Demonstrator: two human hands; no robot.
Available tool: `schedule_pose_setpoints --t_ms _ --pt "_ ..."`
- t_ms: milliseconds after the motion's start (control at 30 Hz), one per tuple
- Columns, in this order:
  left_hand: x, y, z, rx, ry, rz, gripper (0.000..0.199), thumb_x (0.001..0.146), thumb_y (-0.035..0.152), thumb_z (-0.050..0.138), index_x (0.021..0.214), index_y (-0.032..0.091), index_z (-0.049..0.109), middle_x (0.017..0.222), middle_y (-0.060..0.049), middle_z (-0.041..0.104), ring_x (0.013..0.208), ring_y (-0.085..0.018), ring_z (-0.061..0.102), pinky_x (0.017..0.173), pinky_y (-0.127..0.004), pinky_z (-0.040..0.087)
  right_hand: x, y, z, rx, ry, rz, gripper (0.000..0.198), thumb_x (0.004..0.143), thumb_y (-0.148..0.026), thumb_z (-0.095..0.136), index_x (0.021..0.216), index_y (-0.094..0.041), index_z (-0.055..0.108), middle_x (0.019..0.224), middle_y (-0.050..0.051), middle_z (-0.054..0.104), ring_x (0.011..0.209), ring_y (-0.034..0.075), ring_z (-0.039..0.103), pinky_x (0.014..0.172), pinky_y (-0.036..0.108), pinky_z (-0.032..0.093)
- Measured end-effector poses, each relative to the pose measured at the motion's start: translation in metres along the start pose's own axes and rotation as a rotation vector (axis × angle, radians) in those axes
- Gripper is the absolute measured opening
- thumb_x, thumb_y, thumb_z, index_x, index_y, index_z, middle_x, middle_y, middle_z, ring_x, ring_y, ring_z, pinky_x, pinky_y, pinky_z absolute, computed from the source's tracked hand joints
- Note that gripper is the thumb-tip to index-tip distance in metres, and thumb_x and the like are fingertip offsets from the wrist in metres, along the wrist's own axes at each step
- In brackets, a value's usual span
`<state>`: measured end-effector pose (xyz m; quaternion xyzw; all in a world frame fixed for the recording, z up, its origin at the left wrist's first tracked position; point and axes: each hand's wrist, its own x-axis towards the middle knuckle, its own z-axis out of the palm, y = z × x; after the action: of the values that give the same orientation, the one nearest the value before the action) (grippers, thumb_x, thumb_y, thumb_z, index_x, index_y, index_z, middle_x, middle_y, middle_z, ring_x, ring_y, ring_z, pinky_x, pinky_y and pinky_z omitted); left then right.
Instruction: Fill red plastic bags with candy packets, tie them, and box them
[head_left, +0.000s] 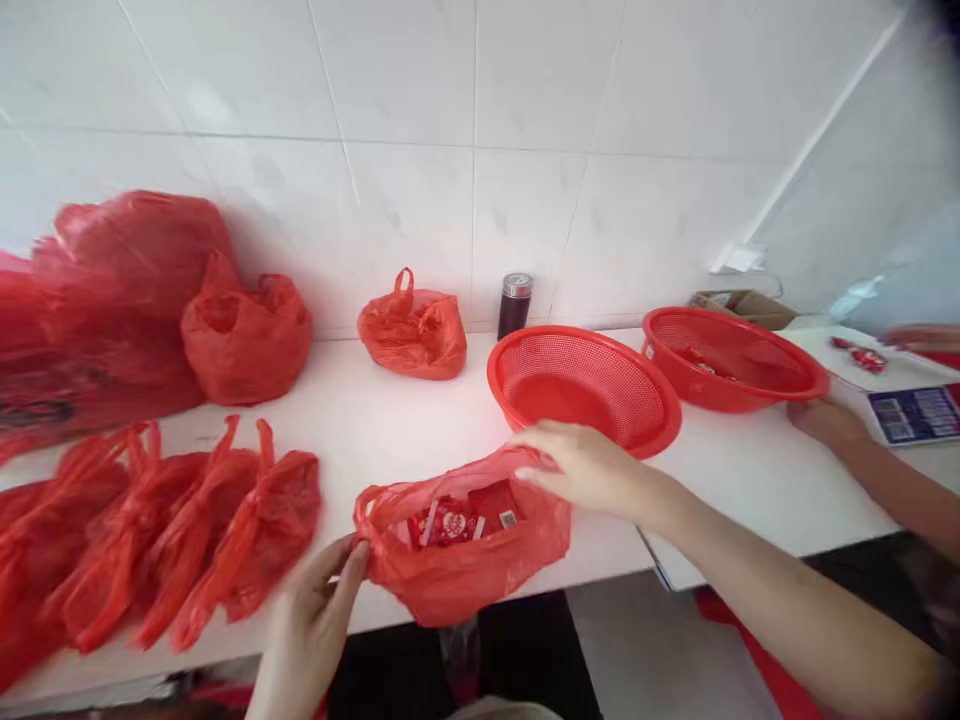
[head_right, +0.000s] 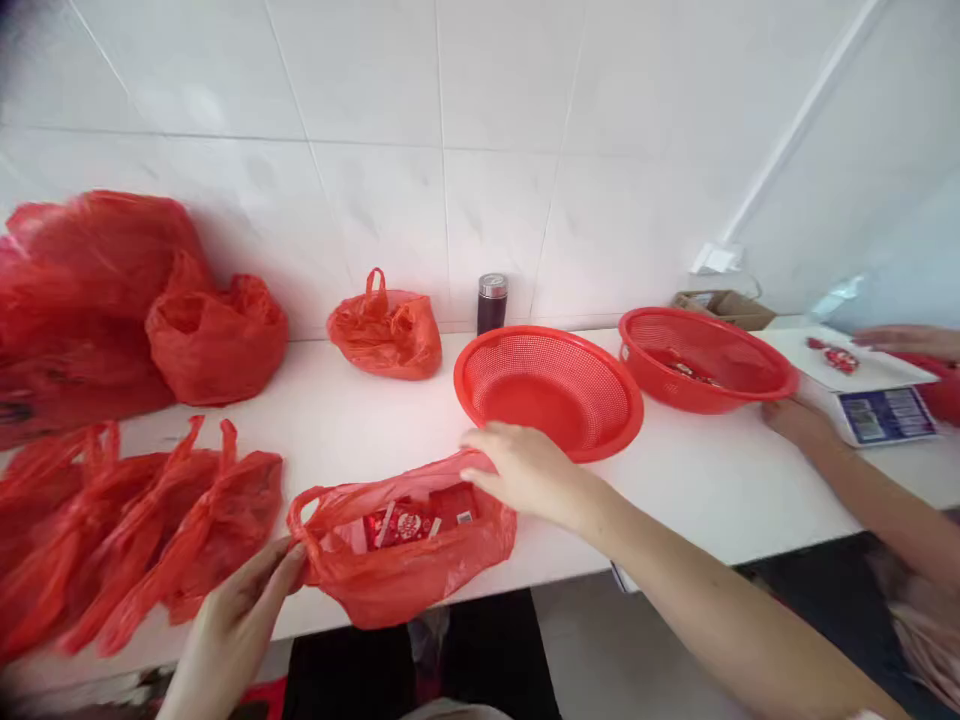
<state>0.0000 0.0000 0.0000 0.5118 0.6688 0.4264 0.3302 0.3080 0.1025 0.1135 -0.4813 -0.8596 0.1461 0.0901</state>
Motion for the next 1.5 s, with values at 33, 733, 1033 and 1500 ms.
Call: schedule_pose_setpoints --t_ms 33,733,1033,1500 --pt "-0.001 -0.001 0.001 0.02 0.044 -0.001 0.05 0.081 0.059 0.055 0.106 0.017 0.067 0.09 -0.005 0.069 0.09 -0.026 0.066 0.072 -0.03 0.054 -0.011 0.005 0.01 -0.066 -0.034 0.056 0.035 0.089 -0.037 0.056 0.122 -0.027 0.063 0.109 0.007 0.065 0.097 0.027 0.064 0.081 0.038 0.048" --pt "0.041 0.11 0.007 -0.237 0.018 0.387 0.028 0.084 0.039 0.064 0.108 0.028 0.071 0.137 -0.007 0.054 0.143 -0.027 0.026 0.113 -0.049 0.027 -0.021 -0.008 -0.017 0.746 0.464 -0.046 0.034 0.089 -0.042 0.059 0.12 -0.029 0.063 0.127 0.004 0.063 0.121 0.021 0.056 0.102 0.039 0.045" --pt "0.043 0.166 -0.026 -0.505 0.049 0.414 0.027 0.083 0.038 0.067 0.108 0.028 0.069 0.119 -0.004 0.066 0.12 -0.026 0.055 0.102 -0.041 0.041 -0.003 -0.044 -0.071 0.812 0.605 -0.24 0.027 0.091 -0.037 0.057 0.115 -0.029 0.066 0.121 0.002 0.067 0.108 0.019 0.063 0.097 0.039 0.049" --pt "0.06 0.199 0.016 -0.05 -0.81 0.359 0.027 0.076 0.039 0.07 0.097 0.021 0.069 0.092 -0.004 0.064 0.079 -0.018 0.063 0.063 -0.027 0.051 0.029 -0.099 -0.066 0.739 0.182 -0.519 0.017 0.089 -0.033 0.059 0.098 -0.02 0.065 0.078 -0.002 0.064 0.074 0.011 0.06 0.068 0.025 0.048"
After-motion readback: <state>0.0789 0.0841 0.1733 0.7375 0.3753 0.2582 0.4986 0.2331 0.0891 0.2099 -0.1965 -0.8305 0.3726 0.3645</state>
